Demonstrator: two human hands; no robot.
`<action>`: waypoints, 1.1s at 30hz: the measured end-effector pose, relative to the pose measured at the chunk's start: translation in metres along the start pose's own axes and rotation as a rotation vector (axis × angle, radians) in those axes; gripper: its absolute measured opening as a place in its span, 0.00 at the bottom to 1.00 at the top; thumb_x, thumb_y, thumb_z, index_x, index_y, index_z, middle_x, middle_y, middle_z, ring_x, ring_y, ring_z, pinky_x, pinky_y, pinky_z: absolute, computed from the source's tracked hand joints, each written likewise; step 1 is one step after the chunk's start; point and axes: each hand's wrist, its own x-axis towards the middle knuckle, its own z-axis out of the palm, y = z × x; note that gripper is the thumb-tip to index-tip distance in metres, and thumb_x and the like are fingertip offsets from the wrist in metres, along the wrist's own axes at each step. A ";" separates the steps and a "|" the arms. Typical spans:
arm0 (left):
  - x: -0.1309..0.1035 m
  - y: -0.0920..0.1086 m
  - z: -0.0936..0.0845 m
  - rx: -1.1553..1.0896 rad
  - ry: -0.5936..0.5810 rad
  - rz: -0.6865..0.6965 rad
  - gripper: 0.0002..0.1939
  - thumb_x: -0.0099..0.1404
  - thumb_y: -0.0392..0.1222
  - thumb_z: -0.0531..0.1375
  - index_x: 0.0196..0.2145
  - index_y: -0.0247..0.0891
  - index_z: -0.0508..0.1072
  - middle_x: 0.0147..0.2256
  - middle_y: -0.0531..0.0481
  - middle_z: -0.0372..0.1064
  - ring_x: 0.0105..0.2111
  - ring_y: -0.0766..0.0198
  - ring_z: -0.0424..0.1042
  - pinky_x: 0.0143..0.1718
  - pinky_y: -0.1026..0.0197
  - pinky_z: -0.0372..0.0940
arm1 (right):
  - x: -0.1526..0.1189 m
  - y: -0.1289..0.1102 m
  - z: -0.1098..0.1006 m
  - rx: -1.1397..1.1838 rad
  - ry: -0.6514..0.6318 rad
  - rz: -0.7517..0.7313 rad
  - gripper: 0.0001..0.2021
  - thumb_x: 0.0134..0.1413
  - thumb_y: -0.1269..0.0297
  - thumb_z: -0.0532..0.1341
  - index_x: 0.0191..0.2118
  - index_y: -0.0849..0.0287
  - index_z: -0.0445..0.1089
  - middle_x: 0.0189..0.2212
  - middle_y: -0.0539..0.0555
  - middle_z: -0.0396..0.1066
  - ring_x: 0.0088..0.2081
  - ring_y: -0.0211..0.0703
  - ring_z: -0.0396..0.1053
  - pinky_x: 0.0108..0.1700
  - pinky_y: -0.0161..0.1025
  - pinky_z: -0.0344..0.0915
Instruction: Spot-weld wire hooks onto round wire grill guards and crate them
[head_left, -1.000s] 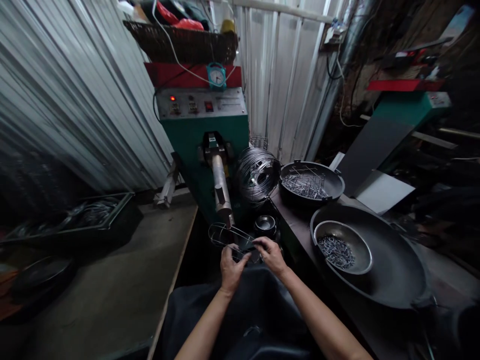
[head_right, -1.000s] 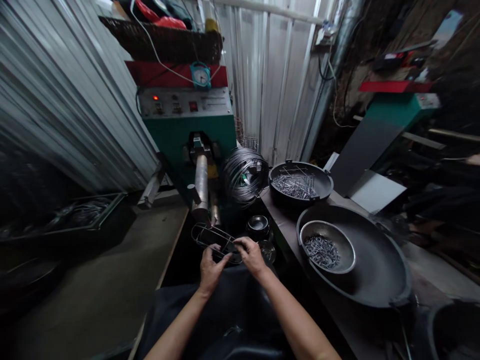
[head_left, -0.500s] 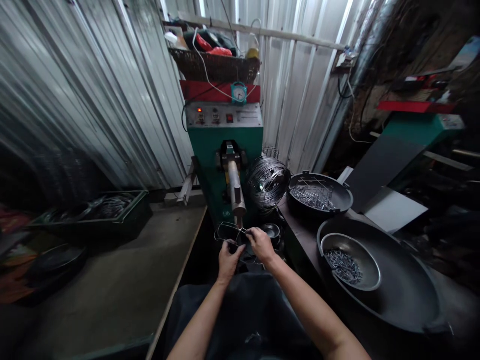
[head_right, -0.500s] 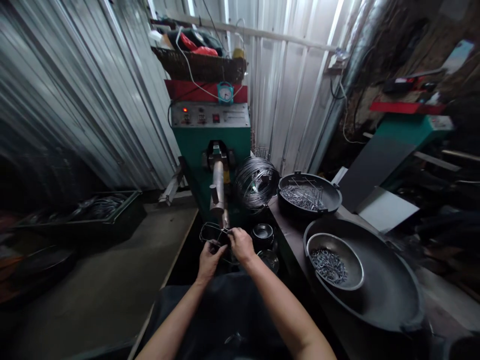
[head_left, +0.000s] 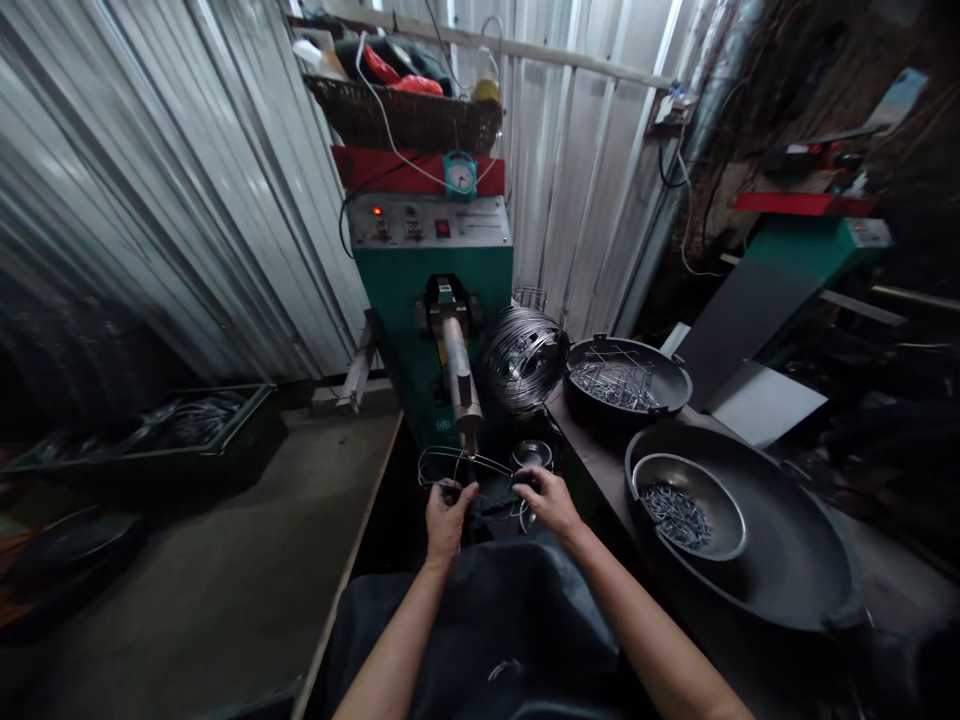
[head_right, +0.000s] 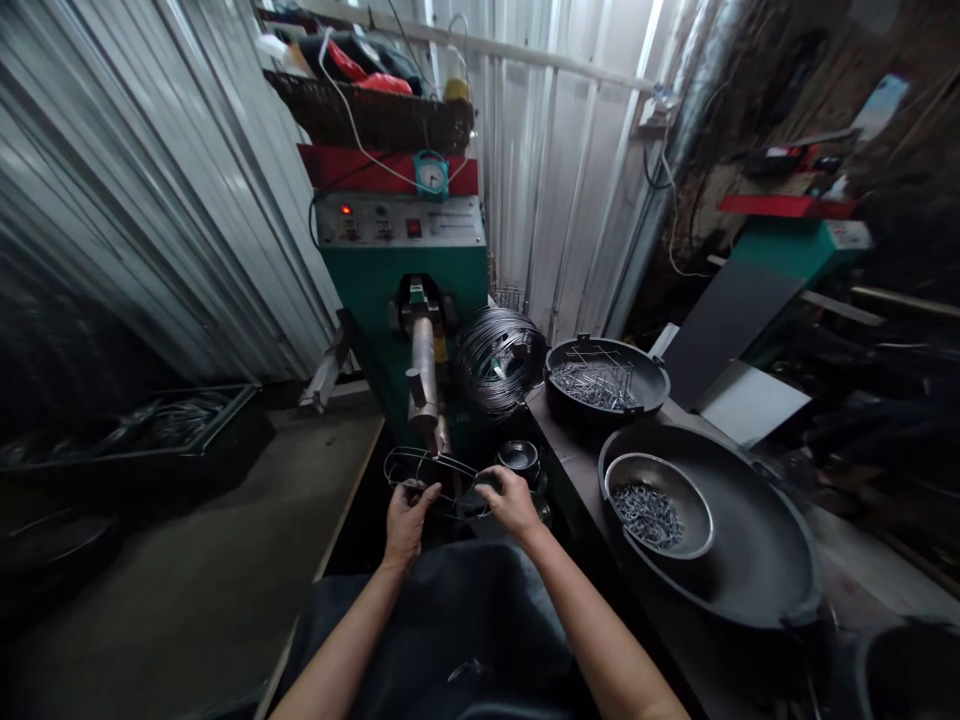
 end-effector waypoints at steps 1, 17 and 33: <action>-0.001 -0.001 0.001 -0.024 0.022 -0.008 0.17 0.45 0.46 0.67 0.30 0.38 0.65 0.27 0.57 0.61 0.28 0.70 0.61 0.34 0.66 0.57 | -0.002 0.003 -0.002 -0.019 -0.005 -0.014 0.08 0.48 0.66 0.60 0.35 0.58 0.71 0.33 0.53 0.73 0.37 0.42 0.70 0.41 0.39 0.64; 0.007 -0.003 -0.014 -0.341 0.181 -0.130 0.20 0.41 0.45 0.69 0.29 0.35 0.66 0.27 0.57 0.63 0.28 0.73 0.63 0.34 0.68 0.57 | 0.009 -0.003 0.007 -0.137 -0.044 -0.109 0.11 0.48 0.69 0.61 0.40 0.60 0.69 0.38 0.55 0.72 0.42 0.43 0.69 0.46 0.41 0.64; -0.018 0.002 -0.021 -0.550 0.140 -0.249 0.19 0.40 0.43 0.69 0.27 0.37 0.65 0.27 0.57 0.65 0.30 0.70 0.67 0.41 0.60 0.61 | -0.006 -0.045 -0.008 -0.468 -0.300 -0.241 0.12 0.54 0.70 0.57 0.45 0.62 0.68 0.37 0.57 0.71 0.40 0.44 0.67 0.45 0.42 0.62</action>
